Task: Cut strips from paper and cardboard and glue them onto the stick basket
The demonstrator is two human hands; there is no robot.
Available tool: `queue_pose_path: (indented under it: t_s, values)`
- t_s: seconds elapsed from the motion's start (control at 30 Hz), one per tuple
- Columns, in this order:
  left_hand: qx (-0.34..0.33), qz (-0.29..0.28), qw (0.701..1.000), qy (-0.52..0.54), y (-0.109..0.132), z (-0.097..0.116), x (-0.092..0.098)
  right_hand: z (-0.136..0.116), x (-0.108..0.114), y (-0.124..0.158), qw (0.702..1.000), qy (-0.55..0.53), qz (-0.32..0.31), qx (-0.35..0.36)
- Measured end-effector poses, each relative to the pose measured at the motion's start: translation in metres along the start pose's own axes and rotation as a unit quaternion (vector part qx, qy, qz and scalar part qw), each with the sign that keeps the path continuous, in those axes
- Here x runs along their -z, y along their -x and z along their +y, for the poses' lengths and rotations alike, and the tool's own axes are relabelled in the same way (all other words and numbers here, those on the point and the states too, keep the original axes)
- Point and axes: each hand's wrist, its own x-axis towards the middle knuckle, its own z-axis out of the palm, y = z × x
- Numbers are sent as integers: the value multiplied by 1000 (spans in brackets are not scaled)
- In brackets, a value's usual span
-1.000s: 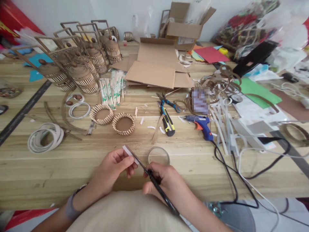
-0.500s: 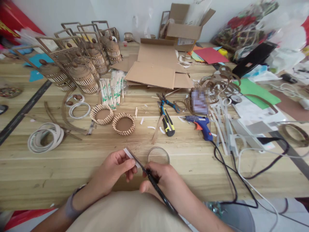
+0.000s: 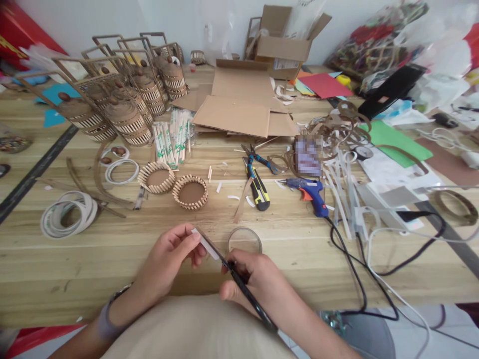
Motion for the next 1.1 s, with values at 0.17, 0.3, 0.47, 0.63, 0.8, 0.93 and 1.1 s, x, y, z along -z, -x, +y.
queue_pose_path:
  t_s: [0.17,0.3,0.47,0.63,0.8,0.93,1.1]
  values:
    - [14,-34,999,-23,2,1,-1,-7,2,1,1000,2,-14,17]
    - [13,-32,999,-31,2,1,-2,-6,2,-2,1000,14,-4,19]
    - [13,-31,999,-31,3,0,-1,-4,1,-4,999,35,1,12]
    - [26,-53,998,-27,5,0,-2,-7,1,-3,999,33,0,36]
    - [29,-57,998,-27,6,0,-4,-2,-1,-5,998,57,17,34]
    - [37,-33,999,-22,4,0,-3,3,12,-1,989,130,54,36]
    - [29,0,1000,6,3,-2,1,37,55,15,908,371,194,-13]
